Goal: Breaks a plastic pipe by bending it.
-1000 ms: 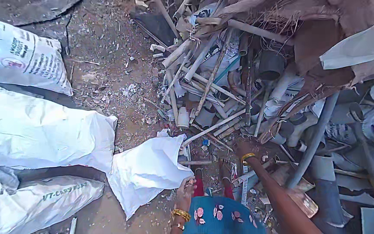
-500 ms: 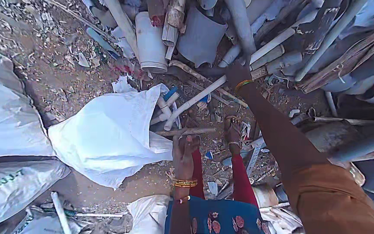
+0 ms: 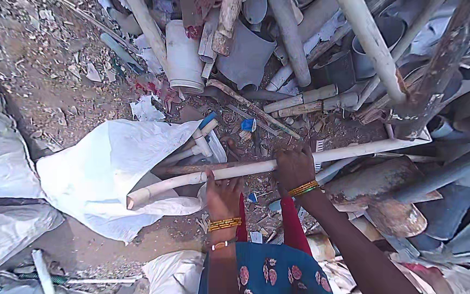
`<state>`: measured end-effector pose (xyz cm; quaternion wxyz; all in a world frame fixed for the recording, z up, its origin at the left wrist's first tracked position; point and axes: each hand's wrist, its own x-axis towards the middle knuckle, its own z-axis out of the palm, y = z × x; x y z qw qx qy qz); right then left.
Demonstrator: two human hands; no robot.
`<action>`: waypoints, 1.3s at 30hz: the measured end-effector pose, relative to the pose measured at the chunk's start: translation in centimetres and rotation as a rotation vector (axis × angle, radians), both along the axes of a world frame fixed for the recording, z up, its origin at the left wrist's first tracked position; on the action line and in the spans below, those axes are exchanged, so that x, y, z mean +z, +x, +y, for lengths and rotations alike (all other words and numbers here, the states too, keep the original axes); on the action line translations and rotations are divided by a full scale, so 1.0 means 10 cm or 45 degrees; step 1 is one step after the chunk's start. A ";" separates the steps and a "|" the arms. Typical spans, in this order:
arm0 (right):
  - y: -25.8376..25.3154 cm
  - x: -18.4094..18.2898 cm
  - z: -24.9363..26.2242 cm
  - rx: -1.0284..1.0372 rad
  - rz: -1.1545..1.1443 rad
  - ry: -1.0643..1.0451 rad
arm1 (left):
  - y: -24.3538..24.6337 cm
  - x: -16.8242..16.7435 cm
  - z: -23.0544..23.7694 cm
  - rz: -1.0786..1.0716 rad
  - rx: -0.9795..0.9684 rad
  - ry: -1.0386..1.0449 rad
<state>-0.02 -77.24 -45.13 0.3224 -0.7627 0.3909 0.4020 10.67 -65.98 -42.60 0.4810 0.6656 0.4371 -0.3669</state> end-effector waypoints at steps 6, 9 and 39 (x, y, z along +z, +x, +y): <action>-0.49 0.16 0.39 -0.148 0.326 0.341 | -0.31 -0.25 0.08 -0.137 0.155 -0.093; -0.84 0.13 0.62 -0.304 0.113 0.469 | -0.38 -0.34 0.12 -0.118 0.052 -0.324; -1.40 -0.24 0.75 -1.064 -0.525 0.369 | 0.06 -0.01 0.24 -0.289 -0.181 -0.472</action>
